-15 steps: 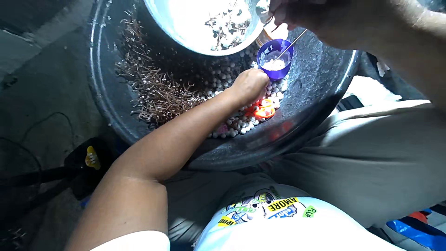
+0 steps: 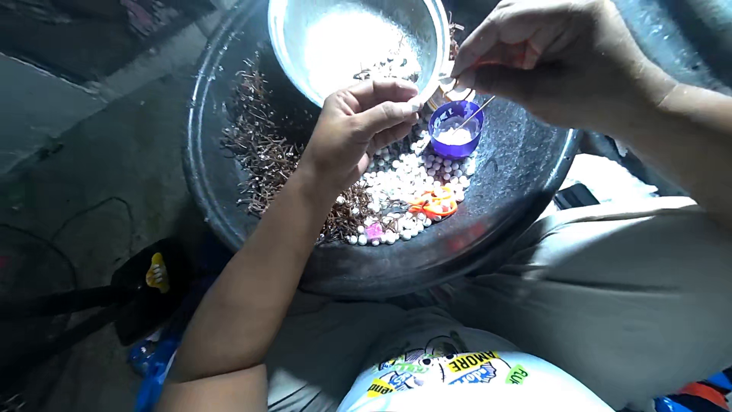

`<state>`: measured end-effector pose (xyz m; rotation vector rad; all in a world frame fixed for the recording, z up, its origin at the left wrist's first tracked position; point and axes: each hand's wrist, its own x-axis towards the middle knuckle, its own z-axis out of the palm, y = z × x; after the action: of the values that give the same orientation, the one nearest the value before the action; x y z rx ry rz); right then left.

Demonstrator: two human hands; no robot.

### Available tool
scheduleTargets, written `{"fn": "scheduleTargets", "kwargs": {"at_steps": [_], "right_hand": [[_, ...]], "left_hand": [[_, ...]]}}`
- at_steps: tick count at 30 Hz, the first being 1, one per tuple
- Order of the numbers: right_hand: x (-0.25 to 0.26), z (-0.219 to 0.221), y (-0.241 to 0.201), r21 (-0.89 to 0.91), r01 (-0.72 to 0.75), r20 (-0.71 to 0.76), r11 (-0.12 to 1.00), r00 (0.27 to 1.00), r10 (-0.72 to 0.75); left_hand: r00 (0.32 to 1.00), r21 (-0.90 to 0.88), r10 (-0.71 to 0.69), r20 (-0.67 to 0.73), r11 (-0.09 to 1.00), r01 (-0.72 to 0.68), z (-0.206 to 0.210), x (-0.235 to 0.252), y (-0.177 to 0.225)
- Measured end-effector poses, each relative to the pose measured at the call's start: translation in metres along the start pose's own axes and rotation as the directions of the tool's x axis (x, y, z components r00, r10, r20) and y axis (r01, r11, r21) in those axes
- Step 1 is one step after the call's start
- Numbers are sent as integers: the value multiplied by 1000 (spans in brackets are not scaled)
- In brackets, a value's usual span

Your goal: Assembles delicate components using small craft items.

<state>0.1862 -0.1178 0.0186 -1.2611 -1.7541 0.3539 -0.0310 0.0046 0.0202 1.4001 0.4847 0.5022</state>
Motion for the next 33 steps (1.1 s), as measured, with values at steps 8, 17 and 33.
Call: {"fn": "scheduleTargets", "kwargs": {"at_steps": [8,17,33], "right_hand": [[3,10,-7,-91,68,-5,994,998,-68],[4,14,-8,-66,83,-46,994,995,-86],[7,18,-12,-84,77,-29,993,996,-80]], "left_hand": [[999,-89,33,-29,995,-36,-2,-4,5],[999,-137,1,-51,991,-8,2,-4,6],[999,-237,13,29,971,-6,-1,-6,6]]}}
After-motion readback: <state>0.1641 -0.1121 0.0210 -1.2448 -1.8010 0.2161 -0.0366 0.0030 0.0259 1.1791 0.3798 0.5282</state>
